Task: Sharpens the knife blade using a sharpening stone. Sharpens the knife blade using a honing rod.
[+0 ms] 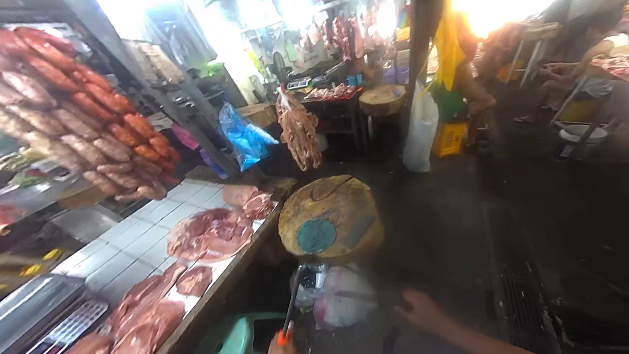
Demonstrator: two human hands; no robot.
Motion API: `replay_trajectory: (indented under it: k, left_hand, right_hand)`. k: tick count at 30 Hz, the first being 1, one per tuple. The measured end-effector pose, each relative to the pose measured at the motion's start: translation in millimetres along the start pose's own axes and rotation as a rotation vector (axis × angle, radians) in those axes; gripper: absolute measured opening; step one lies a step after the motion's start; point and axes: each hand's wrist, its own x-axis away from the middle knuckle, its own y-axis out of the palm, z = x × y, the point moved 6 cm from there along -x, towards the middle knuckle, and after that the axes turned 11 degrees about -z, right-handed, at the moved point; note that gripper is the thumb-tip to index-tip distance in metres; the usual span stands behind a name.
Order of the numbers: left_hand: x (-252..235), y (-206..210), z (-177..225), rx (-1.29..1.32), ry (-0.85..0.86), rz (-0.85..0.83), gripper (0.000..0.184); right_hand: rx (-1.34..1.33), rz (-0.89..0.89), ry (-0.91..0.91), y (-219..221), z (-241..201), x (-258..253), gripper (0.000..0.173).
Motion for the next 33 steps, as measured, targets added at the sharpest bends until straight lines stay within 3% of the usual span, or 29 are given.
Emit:
replay_trajectory:
  k: [3,7,10,14,16,20,22,25,27,28,31,33]
  left_hand:
    - [-25.5,7.0,17.4,0.135,-0.01,-0.021,0.046]
    - [-43.2,25.0,34.6,0.128,0.052,-0.025,0.038]
    - [-55.2,38.9,44.7,0.216,0.13,-0.021,0.034]
    - [-61.6,44.5,60.7,0.326,0.223,0.036,0.036]
    - [-61.7,44.6,64.3,0.333,0.237,0.051,0.037]
    - [-64.7,45.0,64.8,0.321,0.28,0.094,0.037]
    - [-66.3,42.5,70.5,0.328,0.291,0.102,0.037]
    - [-67.5,42.7,79.9,0.337,0.3,0.12,0.036]
    - [-69.5,46.5,84.3,0.346,0.31,0.117,0.037]
    - [-70.2,47.2,86.3,0.361,0.322,0.108,0.038]
    - [-71.7,47.2,86.6,0.375,0.333,0.117,0.037]
    - [-75.1,44.4,87.7,0.366,0.325,0.123,0.036]
  right_hand:
    - [-0.018,-0.245,-0.157,18.1,-45.1,-7.3,0.052]
    - [-0.031,-0.497,-0.101,26.5,-104.5,-17.0,0.057]
    - [-0.186,-0.455,-0.145,-3.2,-173.4,-19.4,0.053]
    - [-0.515,-0.227,-0.291,-44.9,-237.9,-17.1,0.045]
    - [-0.532,-0.14,-0.304,-36.6,-230.4,-14.1,0.045]
    - [-0.299,-0.241,-0.121,5.5,-172.2,-4.7,0.052]
    - [-0.276,-0.235,-0.096,-4.4,-174.8,-2.2,0.054]
    - [-0.397,-0.037,-0.282,-47.3,-220.4,-0.8,0.042]
    - [-0.452,0.086,-0.43,-53.0,-228.7,-3.3,0.036]
    - [-0.42,0.077,-0.41,-43.7,-218.2,-5.7,0.037]
    - [-0.239,-0.146,-0.122,3.5,-153.0,-7.8,0.053]
    - [-0.187,-0.21,-0.026,7.1,-137.4,-5.9,0.057]
